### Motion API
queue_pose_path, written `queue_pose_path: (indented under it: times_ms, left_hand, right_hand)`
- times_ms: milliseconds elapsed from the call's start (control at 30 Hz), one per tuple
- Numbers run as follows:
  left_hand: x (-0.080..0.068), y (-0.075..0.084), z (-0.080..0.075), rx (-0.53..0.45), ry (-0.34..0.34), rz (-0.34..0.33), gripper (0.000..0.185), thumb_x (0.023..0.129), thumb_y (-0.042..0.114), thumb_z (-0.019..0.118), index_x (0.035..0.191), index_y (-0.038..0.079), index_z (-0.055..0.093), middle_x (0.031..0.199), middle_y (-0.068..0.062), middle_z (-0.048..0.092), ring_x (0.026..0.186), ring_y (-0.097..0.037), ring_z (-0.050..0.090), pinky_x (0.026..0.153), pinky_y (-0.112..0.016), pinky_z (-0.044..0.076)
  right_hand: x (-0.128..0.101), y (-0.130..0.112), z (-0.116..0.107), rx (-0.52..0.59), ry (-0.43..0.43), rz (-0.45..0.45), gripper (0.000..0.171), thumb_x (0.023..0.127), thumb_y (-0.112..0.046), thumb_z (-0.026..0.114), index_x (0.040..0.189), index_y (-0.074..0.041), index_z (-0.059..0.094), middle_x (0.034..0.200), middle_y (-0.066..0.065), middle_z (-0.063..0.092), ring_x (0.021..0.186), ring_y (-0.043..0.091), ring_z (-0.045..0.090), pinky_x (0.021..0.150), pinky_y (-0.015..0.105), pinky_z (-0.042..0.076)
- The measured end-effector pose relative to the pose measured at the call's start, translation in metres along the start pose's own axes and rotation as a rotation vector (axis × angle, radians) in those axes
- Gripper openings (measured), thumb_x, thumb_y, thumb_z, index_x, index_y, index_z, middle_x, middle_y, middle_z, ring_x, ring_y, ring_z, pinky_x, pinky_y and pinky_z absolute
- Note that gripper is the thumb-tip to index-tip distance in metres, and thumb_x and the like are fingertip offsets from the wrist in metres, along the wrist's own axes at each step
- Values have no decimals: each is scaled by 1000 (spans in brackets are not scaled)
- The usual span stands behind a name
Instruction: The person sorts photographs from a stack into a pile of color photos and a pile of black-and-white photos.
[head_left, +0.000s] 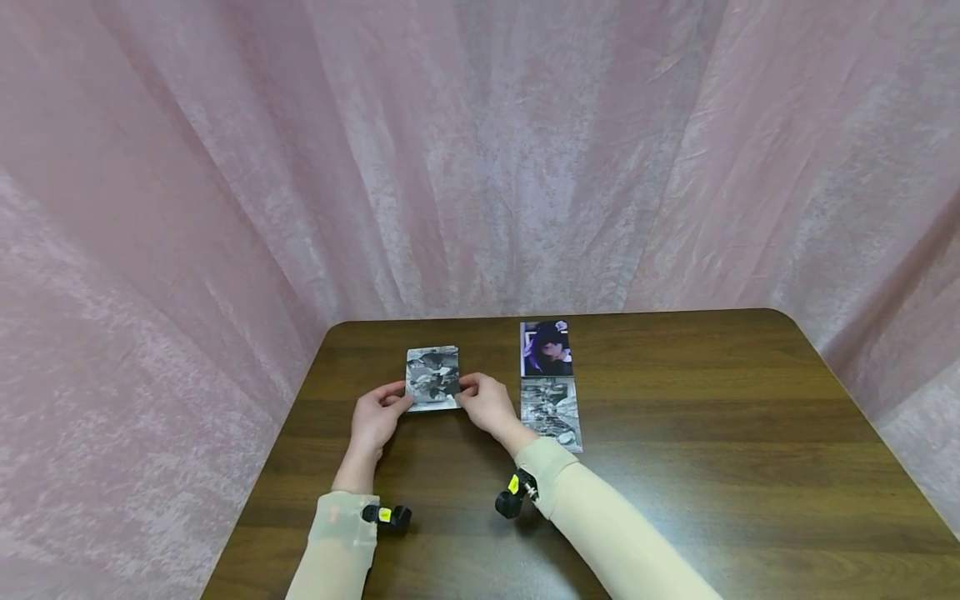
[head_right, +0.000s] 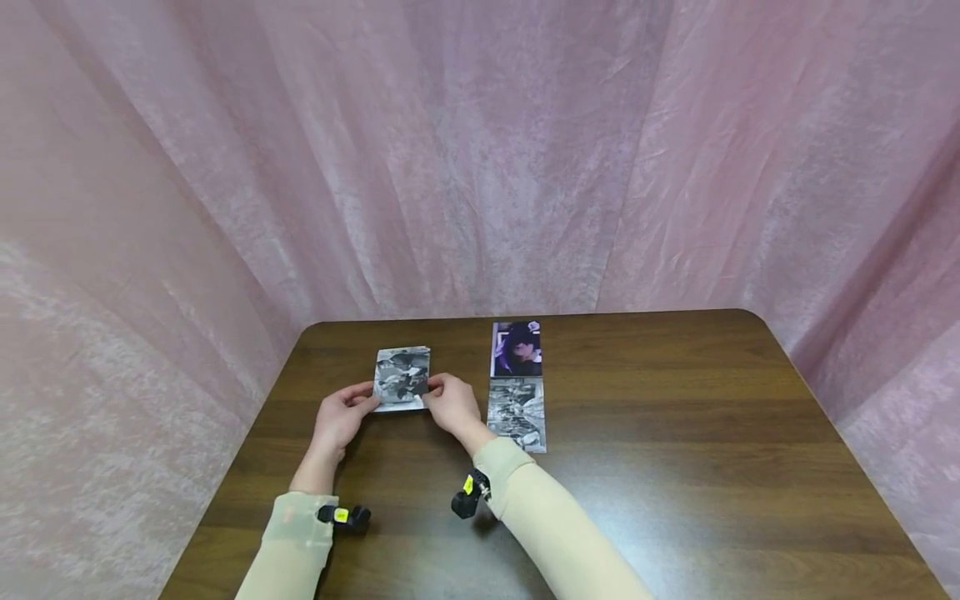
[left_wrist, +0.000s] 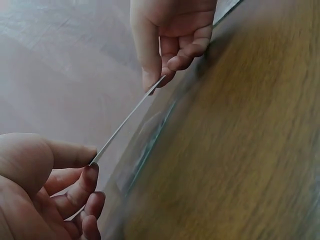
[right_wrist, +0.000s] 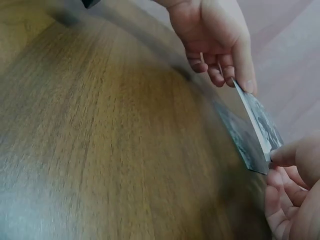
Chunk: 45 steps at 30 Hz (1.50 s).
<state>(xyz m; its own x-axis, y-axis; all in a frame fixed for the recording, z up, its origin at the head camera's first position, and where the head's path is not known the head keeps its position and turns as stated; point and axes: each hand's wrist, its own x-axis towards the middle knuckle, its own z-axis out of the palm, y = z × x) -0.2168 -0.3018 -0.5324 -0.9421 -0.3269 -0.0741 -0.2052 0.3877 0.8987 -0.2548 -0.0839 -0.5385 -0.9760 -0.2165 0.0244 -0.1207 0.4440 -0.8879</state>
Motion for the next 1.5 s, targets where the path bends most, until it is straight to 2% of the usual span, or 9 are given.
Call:
queue_pose_path:
  times_ms: [200, 367, 467, 633, 933, 1200, 1367, 1500]
  left_hand:
    - [-6, 8, 9, 17, -13, 57, 37, 100, 18, 77, 135, 6, 74, 102, -11, 71, 96, -26, 61, 84, -36, 46]
    - [-9, 14, 17, 54, -36, 103, 38, 101, 18, 76, 136, 6, 73, 105, -11, 72, 102, -28, 63, 88, -38, 47]
    - [-11, 17, 21, 75, -54, 122, 38, 101, 18, 76, 137, 6, 73, 106, -11, 73, 105, -28, 65, 91, -40, 49]
    - [-15, 20, 29, 98, -87, 161, 39, 101, 17, 76, 138, 7, 72, 103, -9, 74, 101, -26, 66, 88, -39, 50]
    - [-19, 25, 42, 70, -131, 210, 35, 99, 15, 78, 132, 4, 75, 94, -4, 74, 91, -20, 64, 83, -36, 50]
    - [-24, 28, 55, 21, -167, 239, 35, 96, 14, 80, 128, 2, 76, 89, -3, 73, 84, -15, 63, 81, -33, 48]
    - [-28, 32, 62, 4, -192, 245, 33, 96, 15, 80, 126, 2, 77, 90, -3, 73, 87, -15, 63, 82, -32, 49]
    - [-31, 34, 65, 22, -202, 246, 31, 96, 14, 80, 124, 3, 78, 92, -2, 72, 89, -16, 63, 83, -32, 50]
  right_hand:
    - [-5, 7, -14, 68, 1, 1, 38, 97, -12, 77, 133, -2, 71, 93, 3, 75, 83, 16, 67, 76, 35, 52]
    - [-8, 12, -26, 128, 6, -7, 44, 95, -10, 78, 137, 0, 68, 91, 6, 75, 77, 13, 64, 70, 31, 50]
    - [-10, 14, -33, 140, 4, -11, 47, 94, -10, 78, 139, 0, 66, 91, 7, 76, 74, 12, 63, 67, 29, 50]
    - [-15, 20, -46, 136, 0, -17, 51, 95, -11, 77, 143, -1, 64, 89, 5, 74, 71, 13, 62, 66, 31, 50]
    - [-24, 31, -67, 142, -4, -51, 50, 98, -13, 76, 145, -2, 64, 87, 0, 72, 76, 14, 62, 72, 34, 50]
    - [-37, 41, -80, 166, 51, -57, 49, 96, -10, 78, 142, -2, 68, 93, 2, 76, 88, 14, 67, 81, 32, 51]
    - [-45, 46, -89, 193, 63, -36, 46, 96, -10, 77, 141, -3, 69, 102, 7, 78, 94, 17, 70, 78, 30, 51]
    - [-50, 49, -94, 177, 56, -30, 46, 97, -11, 77, 141, -1, 69, 102, 7, 78, 92, 17, 70, 76, 29, 52]
